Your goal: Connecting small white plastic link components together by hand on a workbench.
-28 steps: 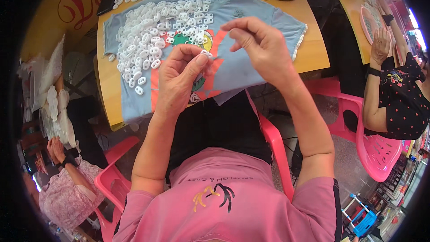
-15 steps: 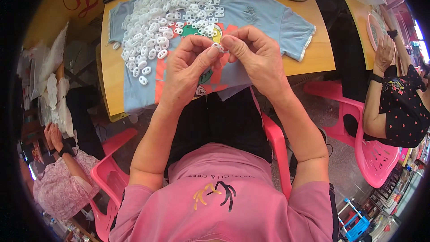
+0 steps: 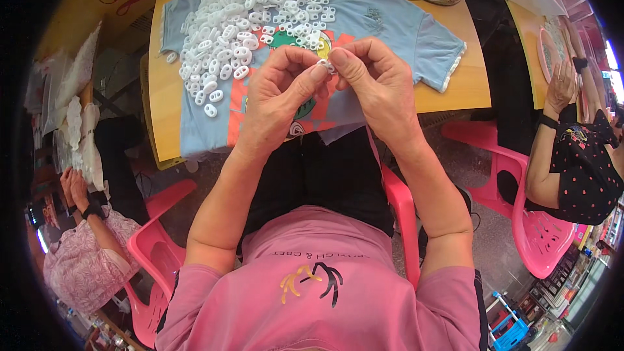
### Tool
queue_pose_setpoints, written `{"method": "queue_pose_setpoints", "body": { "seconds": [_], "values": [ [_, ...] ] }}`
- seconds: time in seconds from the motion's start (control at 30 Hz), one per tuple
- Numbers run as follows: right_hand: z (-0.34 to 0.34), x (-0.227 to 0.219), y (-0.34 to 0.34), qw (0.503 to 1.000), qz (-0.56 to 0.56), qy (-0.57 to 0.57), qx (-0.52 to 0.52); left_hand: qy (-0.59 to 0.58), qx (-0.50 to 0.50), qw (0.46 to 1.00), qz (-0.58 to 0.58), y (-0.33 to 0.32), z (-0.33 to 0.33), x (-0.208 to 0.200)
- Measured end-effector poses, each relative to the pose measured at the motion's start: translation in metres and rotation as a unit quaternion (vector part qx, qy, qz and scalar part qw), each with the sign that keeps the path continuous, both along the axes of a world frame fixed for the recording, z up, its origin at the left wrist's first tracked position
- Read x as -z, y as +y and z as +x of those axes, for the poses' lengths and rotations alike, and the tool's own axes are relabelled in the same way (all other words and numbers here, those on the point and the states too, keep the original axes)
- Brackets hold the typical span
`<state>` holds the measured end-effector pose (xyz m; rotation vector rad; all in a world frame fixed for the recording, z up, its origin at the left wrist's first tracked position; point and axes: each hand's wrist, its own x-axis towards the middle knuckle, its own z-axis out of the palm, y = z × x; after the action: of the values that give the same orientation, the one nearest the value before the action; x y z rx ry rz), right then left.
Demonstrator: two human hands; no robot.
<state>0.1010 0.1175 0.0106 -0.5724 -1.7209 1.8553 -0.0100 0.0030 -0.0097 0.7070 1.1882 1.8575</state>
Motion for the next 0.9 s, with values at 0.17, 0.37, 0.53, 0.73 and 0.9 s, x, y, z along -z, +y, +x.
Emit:
{"method": "queue_pose_setpoints", "body": {
  "seconds": [0.17,0.37,0.53,0.73,0.9],
  "values": [
    [-0.002,0.0,-0.004,1.0,0.019,0.001,0.009,0.006,-0.015,1.0,0.006,0.001,0.001,0.003],
    [-0.006,0.004,-0.013,0.996,0.086,0.009,0.029,0.002,-0.033,0.999,-0.01,0.0,0.001,0.001],
    [-0.011,0.007,-0.015,0.993,0.109,0.029,0.04,0.001,-0.056,0.998,-0.015,-0.001,0.002,-0.001],
    [-0.008,0.0,-0.006,0.997,0.075,-0.023,0.002,0.028,-0.062,0.997,-0.025,0.001,0.001,-0.001],
    [-0.001,-0.01,0.009,0.991,0.12,-0.042,-0.045,0.014,-0.047,0.999,-0.014,0.0,-0.001,-0.001]
  ]
}}
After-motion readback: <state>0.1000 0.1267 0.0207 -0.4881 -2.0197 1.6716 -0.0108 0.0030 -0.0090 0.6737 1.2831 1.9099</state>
